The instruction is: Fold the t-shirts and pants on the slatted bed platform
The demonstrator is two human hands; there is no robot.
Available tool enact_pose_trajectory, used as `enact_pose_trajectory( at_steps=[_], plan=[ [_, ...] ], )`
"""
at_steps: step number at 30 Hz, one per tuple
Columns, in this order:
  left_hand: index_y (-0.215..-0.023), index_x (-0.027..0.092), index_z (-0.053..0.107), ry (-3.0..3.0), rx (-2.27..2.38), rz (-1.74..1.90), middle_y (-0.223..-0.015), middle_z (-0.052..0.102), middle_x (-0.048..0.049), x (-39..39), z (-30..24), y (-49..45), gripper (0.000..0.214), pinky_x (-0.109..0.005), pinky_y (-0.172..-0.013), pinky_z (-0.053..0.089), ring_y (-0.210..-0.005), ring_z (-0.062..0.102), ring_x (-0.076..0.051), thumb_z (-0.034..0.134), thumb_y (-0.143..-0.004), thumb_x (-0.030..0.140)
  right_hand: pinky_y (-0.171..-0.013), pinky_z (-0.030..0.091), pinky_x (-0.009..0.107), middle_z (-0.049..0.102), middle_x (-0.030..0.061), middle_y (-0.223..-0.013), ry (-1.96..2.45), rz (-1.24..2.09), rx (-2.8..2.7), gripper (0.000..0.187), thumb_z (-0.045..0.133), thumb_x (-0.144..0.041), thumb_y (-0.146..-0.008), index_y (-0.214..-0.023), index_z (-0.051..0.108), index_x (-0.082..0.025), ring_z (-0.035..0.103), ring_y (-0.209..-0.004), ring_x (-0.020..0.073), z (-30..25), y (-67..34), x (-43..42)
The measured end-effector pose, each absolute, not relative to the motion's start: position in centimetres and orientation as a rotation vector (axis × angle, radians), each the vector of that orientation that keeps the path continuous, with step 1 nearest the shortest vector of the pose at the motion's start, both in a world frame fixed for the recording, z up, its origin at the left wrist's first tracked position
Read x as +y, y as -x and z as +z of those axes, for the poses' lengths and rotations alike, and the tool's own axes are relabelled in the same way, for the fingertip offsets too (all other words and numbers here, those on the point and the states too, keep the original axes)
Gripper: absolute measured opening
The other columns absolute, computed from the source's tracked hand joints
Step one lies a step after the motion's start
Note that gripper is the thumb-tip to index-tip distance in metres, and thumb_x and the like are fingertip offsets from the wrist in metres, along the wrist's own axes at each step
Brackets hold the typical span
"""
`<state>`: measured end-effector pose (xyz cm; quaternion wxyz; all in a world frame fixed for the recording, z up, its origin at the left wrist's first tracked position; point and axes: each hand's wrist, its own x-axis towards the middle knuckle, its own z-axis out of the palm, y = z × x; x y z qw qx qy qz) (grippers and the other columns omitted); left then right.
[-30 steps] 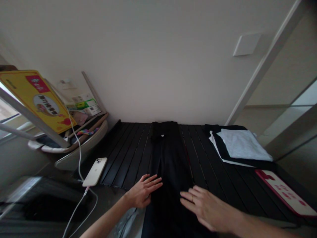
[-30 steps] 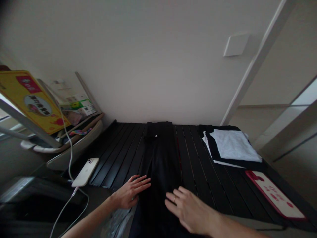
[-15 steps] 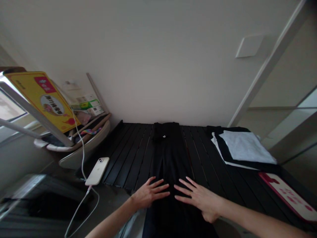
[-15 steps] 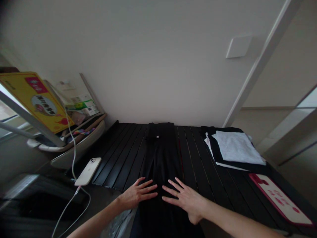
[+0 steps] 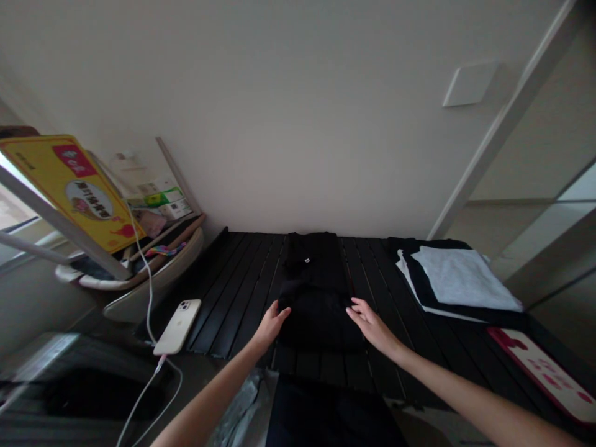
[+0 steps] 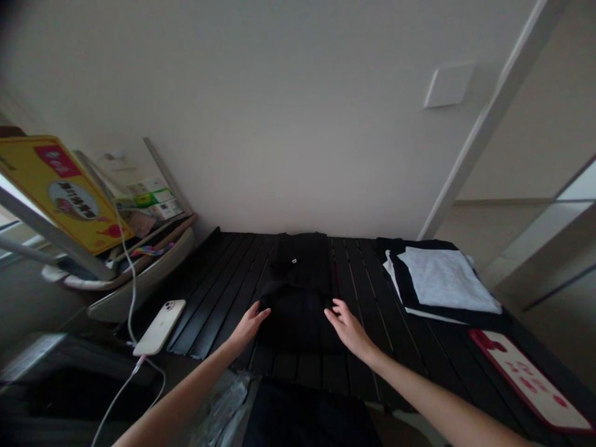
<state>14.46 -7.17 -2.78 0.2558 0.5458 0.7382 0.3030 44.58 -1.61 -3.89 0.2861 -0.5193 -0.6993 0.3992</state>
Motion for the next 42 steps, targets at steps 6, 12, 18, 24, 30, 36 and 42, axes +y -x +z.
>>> enact_pose_trajectory(
  at_steps=[6,12,18,24,30,36,42],
  plan=[
    [-0.143,0.019,0.026,-1.476,2.110,0.760,-0.131,0.057,-0.0138,-5.1,-2.8,-15.4,0.068,-0.037,-0.097,0.044,-0.120,0.055,-0.023,0.058,-0.085,0.033,-0.094,0.039,0.053,0.062,0.0125,-0.122,1.664,0.611,-2.023,0.064,0.053,-0.046,-0.081,-0.138,0.037,-0.021,0.050,-0.120,0.0319,-5.4,-42.9,1.0],
    [-0.131,0.025,0.047,-1.671,2.258,0.584,-0.127,0.062,-0.0101,-3.2,-2.5,-16.6,0.048,-0.051,-0.103,0.031,-0.126,0.047,-0.027,0.057,-0.084,0.024,-0.091,0.035,0.052,0.067,0.0072,-0.111,1.598,0.338,-2.240,0.037,0.051,-0.022,-0.082,-0.119,0.056,-0.027,0.051,-0.112,0.0290,-4.4,-40.7,2.2],
    [-0.102,0.030,0.066,-1.859,2.111,0.685,-0.112,0.069,-0.0004,-2.1,0.3,-16.7,0.027,-0.051,-0.110,0.018,-0.115,0.057,-0.022,0.055,-0.083,0.014,-0.098,0.027,0.049,0.071,0.0024,-0.097,1.391,0.213,-2.337,0.038,0.047,-0.005,-0.074,-0.097,0.066,-0.027,0.052,-0.106,0.0235,-1.0,-40.5,3.2],
    [-0.107,0.030,0.064,-1.878,2.103,1.069,-0.108,0.071,0.0026,5.0,5.5,-16.2,0.026,-0.043,-0.110,0.023,-0.103,0.063,-0.018,0.050,-0.089,0.016,-0.104,0.017,0.051,0.070,0.0053,-0.104,1.320,-0.104,-2.228,0.036,0.043,-0.010,-0.083,-0.107,0.065,-0.026,0.048,-0.110,0.0258,4.7,-39.7,9.8],
    [-0.140,0.028,0.039,-1.919,2.233,1.089,-0.135,0.057,-0.0043,16.5,7.0,-16.4,0.046,-0.042,-0.109,0.027,-0.125,0.050,-0.019,0.036,-0.096,0.017,-0.107,0.016,0.053,0.065,0.0110,-0.119,1.531,-0.231,-2.099,0.042,0.033,-0.014,-0.091,-0.123,0.059,-0.020,0.041,-0.123,0.0279,6.2,-36.1,20.3],
    [-0.149,0.032,0.025,-2.112,2.365,0.613,-0.159,0.016,-0.0006,18.9,-0.7,-17.0,0.055,-0.063,-0.112,0.009,-0.145,0.001,-0.034,0.037,-0.096,0.039,-0.108,0.005,0.065,0.019,0.0084,-0.158,1.710,-0.160,-2.236,0.054,0.032,-0.039,-0.096,-0.149,0.029,-0.027,0.009,-0.143,0.0361,-2.4,-33.4,22.7],
    [-0.150,0.035,0.018,-1.979,2.338,0.213,-0.159,0.012,0.0051,18.5,-7.4,-15.7,0.059,-0.065,-0.111,0.014,-0.142,0.015,-0.040,0.022,-0.095,0.055,-0.109,-0.003,0.064,0.014,0.0005,-0.160,1.968,0.166,-2.316,0.061,0.017,-0.058,-0.095,-0.150,0.019,-0.032,0.004,-0.144,0.0359,-9.5,-33.4,22.9]
  ],
)
